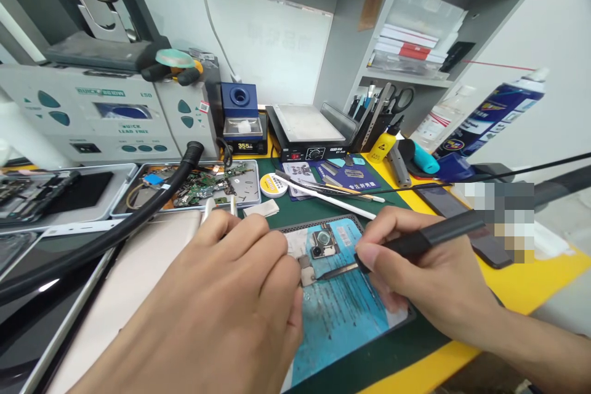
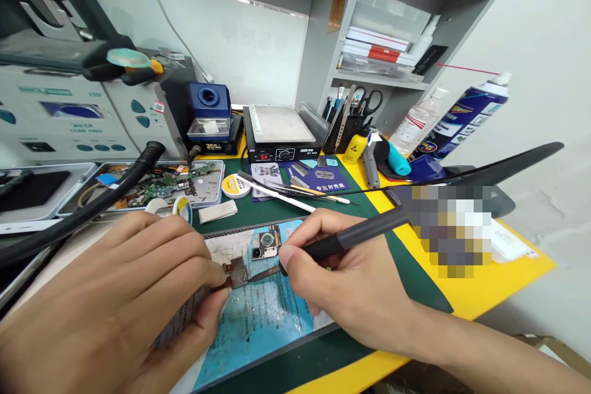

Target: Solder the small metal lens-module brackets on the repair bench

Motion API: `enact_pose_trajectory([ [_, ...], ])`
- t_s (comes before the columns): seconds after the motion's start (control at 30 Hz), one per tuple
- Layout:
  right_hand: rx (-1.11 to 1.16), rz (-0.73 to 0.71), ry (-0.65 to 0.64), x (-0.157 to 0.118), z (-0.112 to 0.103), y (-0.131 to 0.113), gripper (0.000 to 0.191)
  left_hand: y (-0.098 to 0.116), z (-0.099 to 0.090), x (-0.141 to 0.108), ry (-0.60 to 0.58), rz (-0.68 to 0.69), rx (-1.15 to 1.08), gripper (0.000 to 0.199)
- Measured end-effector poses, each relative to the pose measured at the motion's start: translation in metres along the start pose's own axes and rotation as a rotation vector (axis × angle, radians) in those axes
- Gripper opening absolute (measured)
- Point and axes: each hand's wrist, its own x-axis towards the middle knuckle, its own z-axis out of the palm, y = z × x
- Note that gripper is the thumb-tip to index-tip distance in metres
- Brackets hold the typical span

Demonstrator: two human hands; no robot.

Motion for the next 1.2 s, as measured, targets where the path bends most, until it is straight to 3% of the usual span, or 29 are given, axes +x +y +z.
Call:
enact_pose_trajectory([
  [0.33,0.107,0.059,-0.177,0.014,-0.013,0.008,0.021,-0.002,-0.001,-0.001,0.028,-0.024,-0.005,0.027],
  [0.7,0.229,0.104,-0.199,0.022,-0.017,0.014,0.019,-0.001,-0.008,-0.002,-0.019,-0.109,-0.152,0.023],
  [1.2,0.289,0.127,-0.222,0.025,-0.017,0.011,0.019,-0.001,-0.011,-0.004,-0.06,-0.119,-0.114,0.022],
])
